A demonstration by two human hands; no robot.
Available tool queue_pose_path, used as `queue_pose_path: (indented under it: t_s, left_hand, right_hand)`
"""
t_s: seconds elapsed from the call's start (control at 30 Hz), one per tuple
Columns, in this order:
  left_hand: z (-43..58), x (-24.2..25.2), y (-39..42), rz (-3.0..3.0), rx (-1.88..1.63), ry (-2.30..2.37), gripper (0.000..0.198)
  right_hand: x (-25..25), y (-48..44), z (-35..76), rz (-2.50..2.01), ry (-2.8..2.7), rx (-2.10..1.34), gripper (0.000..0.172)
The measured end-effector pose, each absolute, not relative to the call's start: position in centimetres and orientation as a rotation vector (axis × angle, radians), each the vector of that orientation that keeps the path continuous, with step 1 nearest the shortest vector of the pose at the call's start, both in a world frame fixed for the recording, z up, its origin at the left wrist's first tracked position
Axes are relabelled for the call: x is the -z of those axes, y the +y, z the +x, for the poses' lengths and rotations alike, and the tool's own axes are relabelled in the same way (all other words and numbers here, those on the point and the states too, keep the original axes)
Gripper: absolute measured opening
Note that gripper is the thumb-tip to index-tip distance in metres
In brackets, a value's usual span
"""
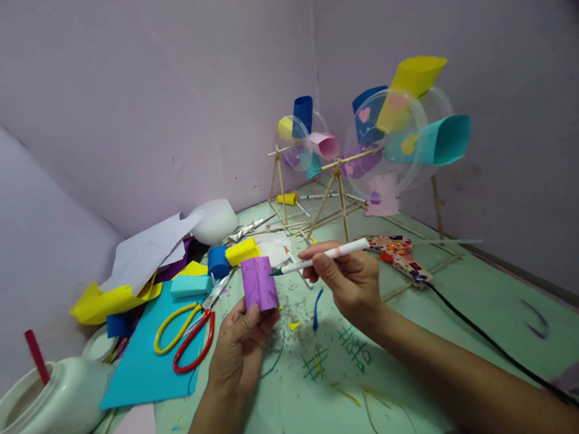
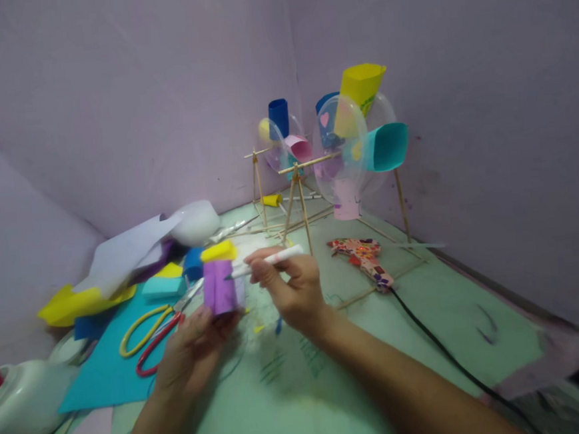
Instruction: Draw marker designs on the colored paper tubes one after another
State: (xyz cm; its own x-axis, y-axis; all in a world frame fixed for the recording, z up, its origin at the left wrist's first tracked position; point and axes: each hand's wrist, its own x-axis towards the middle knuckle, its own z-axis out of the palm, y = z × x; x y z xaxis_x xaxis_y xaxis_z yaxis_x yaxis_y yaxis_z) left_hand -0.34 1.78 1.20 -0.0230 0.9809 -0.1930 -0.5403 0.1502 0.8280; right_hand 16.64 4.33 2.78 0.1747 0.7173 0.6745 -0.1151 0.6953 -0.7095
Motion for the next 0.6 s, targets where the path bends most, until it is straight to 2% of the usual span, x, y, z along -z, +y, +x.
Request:
queue_pose_path:
  t_s: [0.1, 0.2, 0.33, 0.47, 0.6]
  left_hand:
    - [-0.2, -1.1, 1.7, 0.674, -1.331, 0.922, 0.034]
    - [-0.2, -1.3, 1.8, 0.652, -1.339, 0.9, 0.029]
    - [-0.5, -1.8, 1.9, 0.462, -1.353, 0.838, 0.017]
    - [-1.1, -1.9, 1.9, 0.315, -1.239, 0.714, 0.032]
    - [-1.5, -1.8, 2.0, 0.247, -1.181, 0.623, 0.043]
  right_hand:
    - [-2.8, 4.1, 16.6, -0.538, -1.453, -0.557, 0.013]
    - [-2.8, 4.0, 16.6, -0.512, -1.583, -0.496, 0.01]
    - [-2.8, 4.0, 16.5, -0.524, -1.37, -0.599, 0.014]
    - [-3.3, 4.1, 16.3, -0.524, -1.086, -0.735, 0.019]
    - [-3.6, 4.1, 16.1, -0.514, -1.058, -0.784, 0.02]
